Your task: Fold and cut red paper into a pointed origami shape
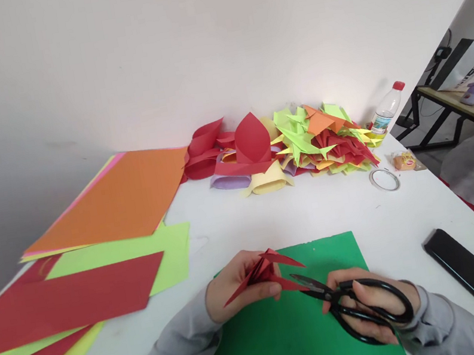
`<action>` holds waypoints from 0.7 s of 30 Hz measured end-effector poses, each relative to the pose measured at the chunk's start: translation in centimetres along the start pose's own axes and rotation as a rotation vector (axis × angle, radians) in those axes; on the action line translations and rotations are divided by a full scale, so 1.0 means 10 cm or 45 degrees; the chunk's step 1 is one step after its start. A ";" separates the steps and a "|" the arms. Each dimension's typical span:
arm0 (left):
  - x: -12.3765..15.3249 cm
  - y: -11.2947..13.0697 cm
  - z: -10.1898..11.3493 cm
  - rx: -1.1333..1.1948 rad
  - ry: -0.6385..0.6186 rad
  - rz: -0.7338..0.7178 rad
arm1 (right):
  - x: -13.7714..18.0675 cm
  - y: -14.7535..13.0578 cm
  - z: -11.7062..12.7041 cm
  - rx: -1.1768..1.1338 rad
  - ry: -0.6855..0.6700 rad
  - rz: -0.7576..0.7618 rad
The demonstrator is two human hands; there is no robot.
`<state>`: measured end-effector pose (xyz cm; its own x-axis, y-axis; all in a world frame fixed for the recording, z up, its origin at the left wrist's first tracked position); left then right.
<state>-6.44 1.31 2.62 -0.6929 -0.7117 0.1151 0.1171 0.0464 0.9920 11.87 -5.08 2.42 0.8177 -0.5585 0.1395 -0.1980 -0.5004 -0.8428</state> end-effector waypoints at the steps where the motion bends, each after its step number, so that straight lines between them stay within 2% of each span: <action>1: 0.00 0.00 0.00 0.001 0.001 0.000 | 0.00 -0.01 -0.01 0.002 -0.004 -0.001; 21: 0.02 -0.01 0.00 0.053 0.025 0.010 | -0.01 -0.06 -0.02 0.020 0.016 -0.020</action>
<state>-6.58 1.16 2.54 -0.6778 -0.7249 0.1227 0.0926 0.0814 0.9924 11.78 -4.87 2.98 0.8139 -0.5588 0.1592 -0.1765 -0.4987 -0.8486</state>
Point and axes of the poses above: each hand's wrist, its own x-axis away from the middle knuckle, its own z-axis out of the back of the hand, y = z × x, the point moved 6 cm from there along -x, towards the middle knuckle, and after that the axes turned 1 degree about y, right-handed, at the moved point
